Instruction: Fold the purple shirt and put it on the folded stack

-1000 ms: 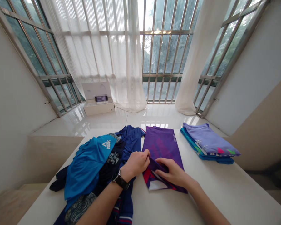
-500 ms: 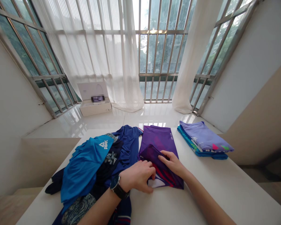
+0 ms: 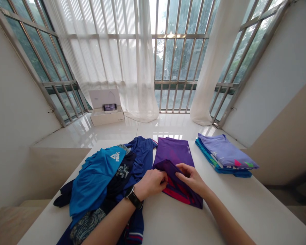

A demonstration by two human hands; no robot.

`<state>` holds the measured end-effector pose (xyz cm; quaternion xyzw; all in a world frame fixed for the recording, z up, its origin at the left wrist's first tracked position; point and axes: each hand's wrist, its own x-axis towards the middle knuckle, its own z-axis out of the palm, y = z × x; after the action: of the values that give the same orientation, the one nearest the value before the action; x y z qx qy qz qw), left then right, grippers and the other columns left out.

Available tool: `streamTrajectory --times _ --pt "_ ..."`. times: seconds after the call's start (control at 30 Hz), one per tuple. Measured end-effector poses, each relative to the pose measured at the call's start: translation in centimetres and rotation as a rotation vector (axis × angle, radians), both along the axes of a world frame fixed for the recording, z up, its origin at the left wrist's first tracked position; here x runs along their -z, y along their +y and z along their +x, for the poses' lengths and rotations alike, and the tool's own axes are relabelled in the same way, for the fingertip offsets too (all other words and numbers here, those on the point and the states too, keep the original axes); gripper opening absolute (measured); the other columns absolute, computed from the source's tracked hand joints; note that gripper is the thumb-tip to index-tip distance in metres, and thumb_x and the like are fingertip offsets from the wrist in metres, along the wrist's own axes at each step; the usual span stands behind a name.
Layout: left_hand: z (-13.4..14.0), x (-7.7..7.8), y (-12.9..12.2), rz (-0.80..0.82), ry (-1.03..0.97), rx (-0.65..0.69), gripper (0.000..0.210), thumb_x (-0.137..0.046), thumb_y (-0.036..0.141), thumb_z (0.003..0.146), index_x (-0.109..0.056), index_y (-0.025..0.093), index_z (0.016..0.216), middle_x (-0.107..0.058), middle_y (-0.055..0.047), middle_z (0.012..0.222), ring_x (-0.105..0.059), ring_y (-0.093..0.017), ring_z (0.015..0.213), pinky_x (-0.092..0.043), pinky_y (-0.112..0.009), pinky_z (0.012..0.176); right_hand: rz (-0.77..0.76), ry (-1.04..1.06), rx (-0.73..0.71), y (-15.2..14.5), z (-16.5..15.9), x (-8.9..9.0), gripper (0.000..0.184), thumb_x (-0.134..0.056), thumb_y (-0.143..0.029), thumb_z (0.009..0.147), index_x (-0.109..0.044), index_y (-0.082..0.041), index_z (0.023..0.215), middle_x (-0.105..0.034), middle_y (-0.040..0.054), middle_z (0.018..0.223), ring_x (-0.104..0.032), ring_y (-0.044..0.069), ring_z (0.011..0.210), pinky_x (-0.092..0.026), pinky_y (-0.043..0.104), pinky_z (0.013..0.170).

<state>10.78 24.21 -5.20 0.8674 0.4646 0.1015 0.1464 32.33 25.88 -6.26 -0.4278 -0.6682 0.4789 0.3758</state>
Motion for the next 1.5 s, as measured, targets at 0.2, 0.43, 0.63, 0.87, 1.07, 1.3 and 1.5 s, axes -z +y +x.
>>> streamTrajectory --times 0.2,0.43,0.63,0.87,1.07,1.3,1.5 --pt "-1.2 -0.1 0.7 -0.007 0.012 -0.032 0.009 -0.064 0.033 0.082 -0.067 0.025 0.086 -0.073 0.0 0.081 -0.067 -0.019 0.076 -0.042 -0.025 0.062 -0.03 0.012 -0.14 -0.6 -0.2 0.0 0.033 -0.072 -0.043 0.078 -0.064 -0.018 0.097 -0.043 -0.0085 0.061 -0.037 0.007 0.055 -0.029 0.023 0.051" --pt "-2.7 -2.0 1.4 0.197 -0.058 -0.281 0.018 -0.045 0.018 0.092 -0.061 0.022 0.099 -0.069 -0.004 0.096 -0.066 -0.019 0.086 -0.047 -0.027 0.072 -0.183 -0.121 -0.375 -1.7 -1.2 -0.4 0.026 -0.069 -0.035 0.08 -0.068 -0.017 0.099 -0.063 -0.0009 0.073 -0.055 0.011 0.065 -0.042 0.024 0.06" --pt "0.4 -0.8 -0.6 0.208 -0.093 0.01 0.025 -0.044 0.03 0.098 -0.06 0.019 0.115 -0.066 -0.008 0.115 -0.06 -0.022 0.107 -0.046 -0.035 0.095 0.084 -0.185 -0.021 0.2 -0.1 0.7 0.026 -0.051 -0.038 0.088 -0.067 -0.019 0.095 -0.069 0.0047 0.083 -0.065 0.018 0.075 -0.053 0.033 0.072" --pt "0.7 1.9 -1.7 0.119 0.03 0.183 0.061 -0.03 0.06 0.099 -0.033 0.028 0.15 -0.032 -0.011 0.158 -0.025 -0.03 0.147 -0.022 -0.051 0.118 0.457 -0.773 0.117 2.2 2.1 3.4 0.051 -0.047 -0.046 0.093 -0.055 -0.021 0.136 -0.047 0.0108 0.15 -0.035 0.028 0.142 -0.031 0.049 0.117" --pt "1.0 1.6 -2.5 0.089 0.074 0.151 0.063 -0.028 0.06 0.098 -0.032 0.026 0.151 -0.028 -0.012 0.16 -0.022 -0.03 0.148 -0.019 -0.053 0.118 0.364 -1.015 0.006 1.4 1.6 3.2 0.06 -0.034 -0.053 0.097 -0.038 -0.024 0.15 -0.03 0.0087 0.16 -0.023 0.028 0.148 -0.022 0.048 0.12" --pt "3.7 0.8 -9.9 0.1 0.088 -0.082 0.045 -0.043 0.026 0.093 -0.048 0.024 0.138 -0.056 -0.015 0.135 -0.053 -0.034 0.119 -0.041 -0.053 0.101 0.324 -1.129 0.178 -4.9 1.4 3.6 0.066 -0.034 -0.06 0.094 -0.037 -0.024 0.15 -0.031 0.0106 0.159 -0.029 0.033 0.145 -0.029 0.051 0.116" --pt "3.2 1.0 -13.4 -0.024 0.044 -0.129 0.036 -0.044 0.043 0.095 -0.061 0.025 0.12 -0.057 -0.012 0.135 -0.052 -0.035 0.119 -0.04 -0.054 0.1 0.269 -1.203 0.291 -11.2 2.0 2.8 0.08 -0.04 -0.073 0.085 -0.046 -0.022 0.146 -0.047 0.0183 0.149 -0.046 0.041 0.133 -0.041 0.056 0.105"
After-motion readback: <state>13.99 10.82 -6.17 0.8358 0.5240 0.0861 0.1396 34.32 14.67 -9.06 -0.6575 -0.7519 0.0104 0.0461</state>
